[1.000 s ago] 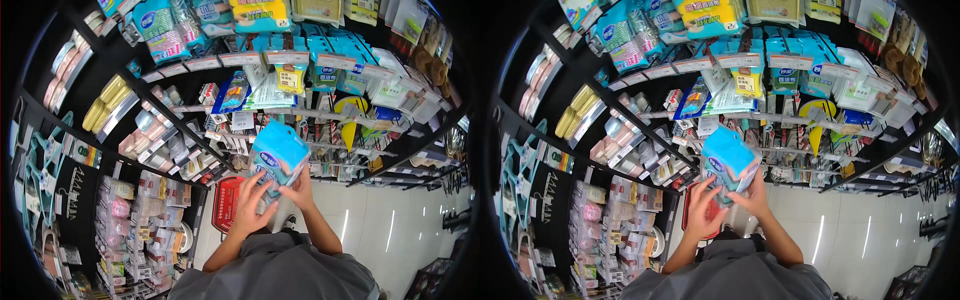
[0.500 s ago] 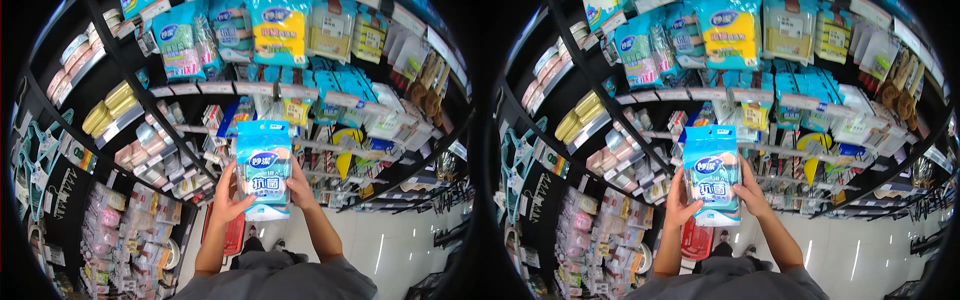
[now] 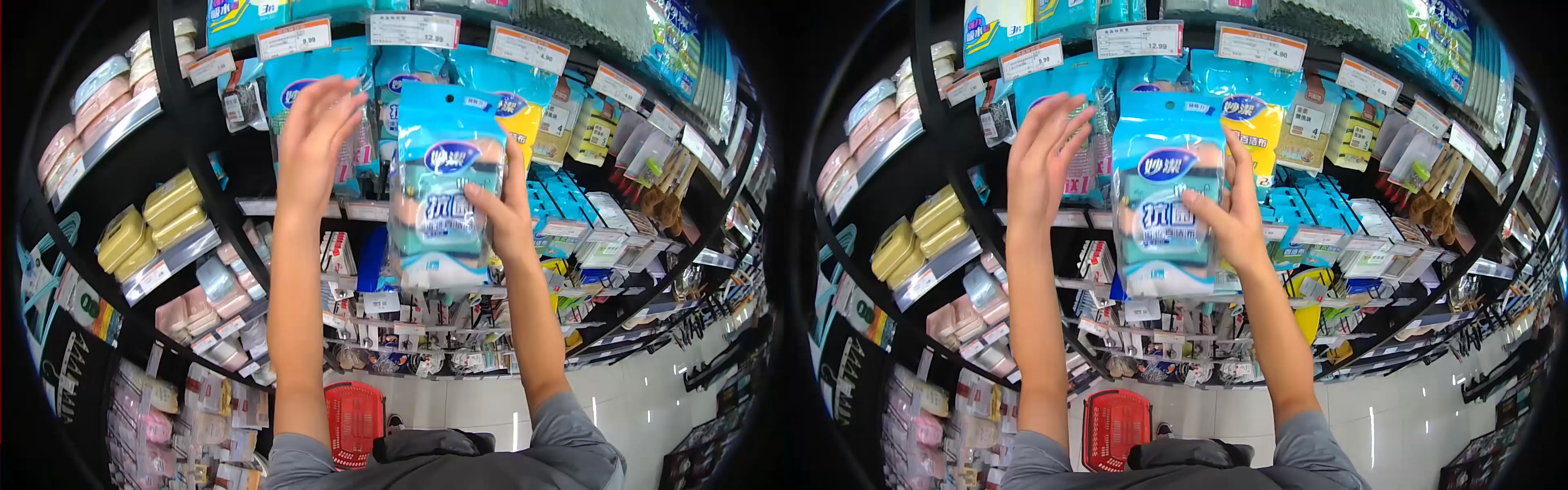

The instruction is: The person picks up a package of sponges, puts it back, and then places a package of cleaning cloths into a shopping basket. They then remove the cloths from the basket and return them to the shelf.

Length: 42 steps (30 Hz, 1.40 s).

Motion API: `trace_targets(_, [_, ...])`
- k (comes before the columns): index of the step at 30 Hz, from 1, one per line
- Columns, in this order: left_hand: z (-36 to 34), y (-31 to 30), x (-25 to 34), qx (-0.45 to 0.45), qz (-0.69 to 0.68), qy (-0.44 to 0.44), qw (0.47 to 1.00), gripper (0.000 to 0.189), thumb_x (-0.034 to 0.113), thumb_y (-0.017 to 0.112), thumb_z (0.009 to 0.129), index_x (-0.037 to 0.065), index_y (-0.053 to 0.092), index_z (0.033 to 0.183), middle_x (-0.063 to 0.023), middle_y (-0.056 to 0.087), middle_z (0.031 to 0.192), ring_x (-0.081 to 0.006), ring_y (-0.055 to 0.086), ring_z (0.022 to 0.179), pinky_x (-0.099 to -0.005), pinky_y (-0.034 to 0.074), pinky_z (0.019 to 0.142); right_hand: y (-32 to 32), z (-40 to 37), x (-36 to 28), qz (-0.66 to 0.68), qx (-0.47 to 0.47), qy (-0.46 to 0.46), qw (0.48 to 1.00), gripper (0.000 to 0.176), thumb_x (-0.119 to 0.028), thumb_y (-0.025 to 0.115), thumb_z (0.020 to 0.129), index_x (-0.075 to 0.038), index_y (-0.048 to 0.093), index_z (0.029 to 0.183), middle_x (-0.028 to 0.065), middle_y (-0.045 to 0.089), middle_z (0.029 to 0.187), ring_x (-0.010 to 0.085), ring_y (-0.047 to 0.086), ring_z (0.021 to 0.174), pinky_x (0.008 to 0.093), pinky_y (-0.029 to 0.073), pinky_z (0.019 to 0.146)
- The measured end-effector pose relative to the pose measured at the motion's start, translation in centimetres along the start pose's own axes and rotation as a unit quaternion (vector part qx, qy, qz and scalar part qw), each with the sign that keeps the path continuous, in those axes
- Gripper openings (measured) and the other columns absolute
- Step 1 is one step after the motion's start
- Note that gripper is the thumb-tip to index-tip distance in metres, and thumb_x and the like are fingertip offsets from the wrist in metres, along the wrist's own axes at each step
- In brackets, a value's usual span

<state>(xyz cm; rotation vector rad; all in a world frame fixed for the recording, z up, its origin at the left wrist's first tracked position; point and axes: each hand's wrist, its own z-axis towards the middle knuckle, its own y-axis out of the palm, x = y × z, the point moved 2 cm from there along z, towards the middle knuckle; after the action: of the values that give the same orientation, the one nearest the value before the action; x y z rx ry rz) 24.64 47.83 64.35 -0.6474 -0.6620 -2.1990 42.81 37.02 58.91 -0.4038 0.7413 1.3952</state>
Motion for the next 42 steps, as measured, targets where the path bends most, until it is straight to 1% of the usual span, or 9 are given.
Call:
trace_targets(5, [5.7, -0.2, -1.3, -0.020, 0.008, 0.004, 1.000, 0.034, 0.018, 0.052, 0.082, -0.001, 0.045, 0.109, -0.0161, 0.048, 0.112, -0.0262, 0.046, 0.109, -0.0334, 0.034, 0.092, 0.8, 2.8, 0.9, -0.062, 0.017, -0.006, 0.998, 0.071, 0.000, 0.058, 0.071, -0.005, 0.020, 0.130, 0.0165, 0.034, 0.125, 0.0218, 0.044, 0.108, 0.0307, 0.039, 0.087])
trace_targets(9, [6.1, -0.1, -1.3, -0.113, -0.054, 0.020, 0.992, 0.034, 0.015, 0.050, 0.081, -0.001, 0.046, 0.110, -0.0140, 0.047, 0.115, -0.0258, 0.045, 0.110, -0.0341, 0.032, 0.093, 1.5, 3.7, 0.9, -0.089, 0.028, -0.006, 0.996, 0.068, 0.000, 0.060, 0.070, -0.003, 0.025, 0.128, 0.0146, 0.037, 0.123, 0.0206, 0.044, 0.107, 0.0299, 0.038, 0.087])
trace_targets(12, [6.0, 0.0, -1.0, -0.142, -0.060, 0.086, 0.984, 0.039, 0.011, 0.049, 0.079, -0.002, 0.044, 0.116, -0.0121, 0.047, 0.117, -0.0235, 0.041, 0.112, -0.0333, 0.031, 0.094, 2.1, 4.7, 1.1, -0.068, 0.015, -0.025, 0.997, 0.066, 0.001, 0.060, 0.070, -0.001, 0.025, 0.127, 0.0141, 0.041, 0.120, 0.0200, 0.045, 0.105, 0.0296, 0.040, 0.086])
trace_targets(20, [6.6, -0.1, -0.7, -0.168, 0.057, 0.181, 0.967, 0.045, 0.009, 0.051, 0.077, -0.002, 0.041, 0.120, -0.0123, 0.042, 0.123, -0.0215, 0.036, 0.118, -0.0313, 0.028, 0.096, 3.3, 7.0, 1.5, -0.079, 0.018, -0.062, 0.995, 0.066, -0.005, 0.063, 0.070, -0.001, 0.028, 0.126, 0.0152, 0.045, 0.111, 0.0184, 0.054, 0.091, 0.0257, 0.047, 0.072])
trace_targets(22, [6.6, -0.1, -0.9, -0.157, 0.057, 0.192, 0.967, 0.051, 0.015, 0.060, 0.072, 0.005, 0.044, 0.119, -0.0136, 0.046, 0.119, -0.0222, 0.036, 0.118, -0.0414, 0.019, 0.099, 3.1, 7.2, 1.6, -0.072, 0.032, -0.061, 0.995, 0.066, -0.005, 0.063, 0.070, -0.001, 0.028, 0.126, 0.0157, 0.045, 0.111, 0.0187, 0.054, 0.091, 0.0258, 0.047, 0.071])
trace_targets(25, [6.3, 0.0, -0.7, -0.150, 0.074, 0.190, 0.967, 0.054, 0.015, 0.060, 0.072, 0.005, 0.041, 0.121, -0.0139, 0.044, 0.120, -0.0229, 0.035, 0.118, -0.0422, 0.017, 0.100, 2.9, 7.7, 1.9, -0.057, 0.049, -0.051, 0.996, 0.065, -0.006, 0.063, 0.070, -0.001, 0.028, 0.125, 0.0166, 0.046, 0.110, 0.0192, 0.055, 0.090, 0.0263, 0.048, 0.071])
trace_targets(35, [6.0, 0.3, -1.6, -0.158, 0.073, 0.189, 0.966, 0.057, 0.012, 0.062, 0.070, 0.002, 0.039, 0.122, -0.0129, 0.043, 0.121, -0.0242, 0.035, 0.118, -0.0404, 0.020, 0.099, 3.1, 9.0, 2.0, -0.095, 0.064, -0.014, 0.993, 0.059, -0.010, 0.061, 0.073, -0.002, 0.033, 0.124, 0.0124, 0.053, 0.101, 0.0160, 0.054, 0.085, 0.0255, 0.045, 0.071])
trace_targets(39, [5.2, 0.2, -2.6, -0.154, 0.148, 0.192, 0.958, 0.060, 0.011, 0.061, 0.070, 0.003, 0.036, 0.124, -0.0131, 0.039, 0.125, -0.0257, 0.033, 0.119, -0.0415, 0.021, 0.099, 2.3, 9.3, 3.6, -0.202, 0.095, -0.024, 0.974, 0.065, -0.015, 0.063, 0.073, -0.003, 0.030, 0.127, 0.0125, 0.053, 0.103, 0.0157, 0.054, 0.088, 0.0244, 0.045, 0.071])
trace_targets(42, [4.7, 0.3, -3.6, -0.162, 0.186, 0.194, 0.950, 0.062, 0.009, 0.061, 0.070, 0.004, 0.034, 0.126, -0.0134, 0.036, 0.128, -0.0265, 0.032, 0.120, -0.0422, 0.020, 0.099, 2.0, 10.1, 5.0, -0.280, 0.120, -0.054, 0.951, 0.068, -0.024, 0.061, 0.070, -0.001, 0.031, 0.126, 0.0230, 0.051, 0.109, 0.0316, 0.052, 0.098, 0.0320, 0.040, 0.083])
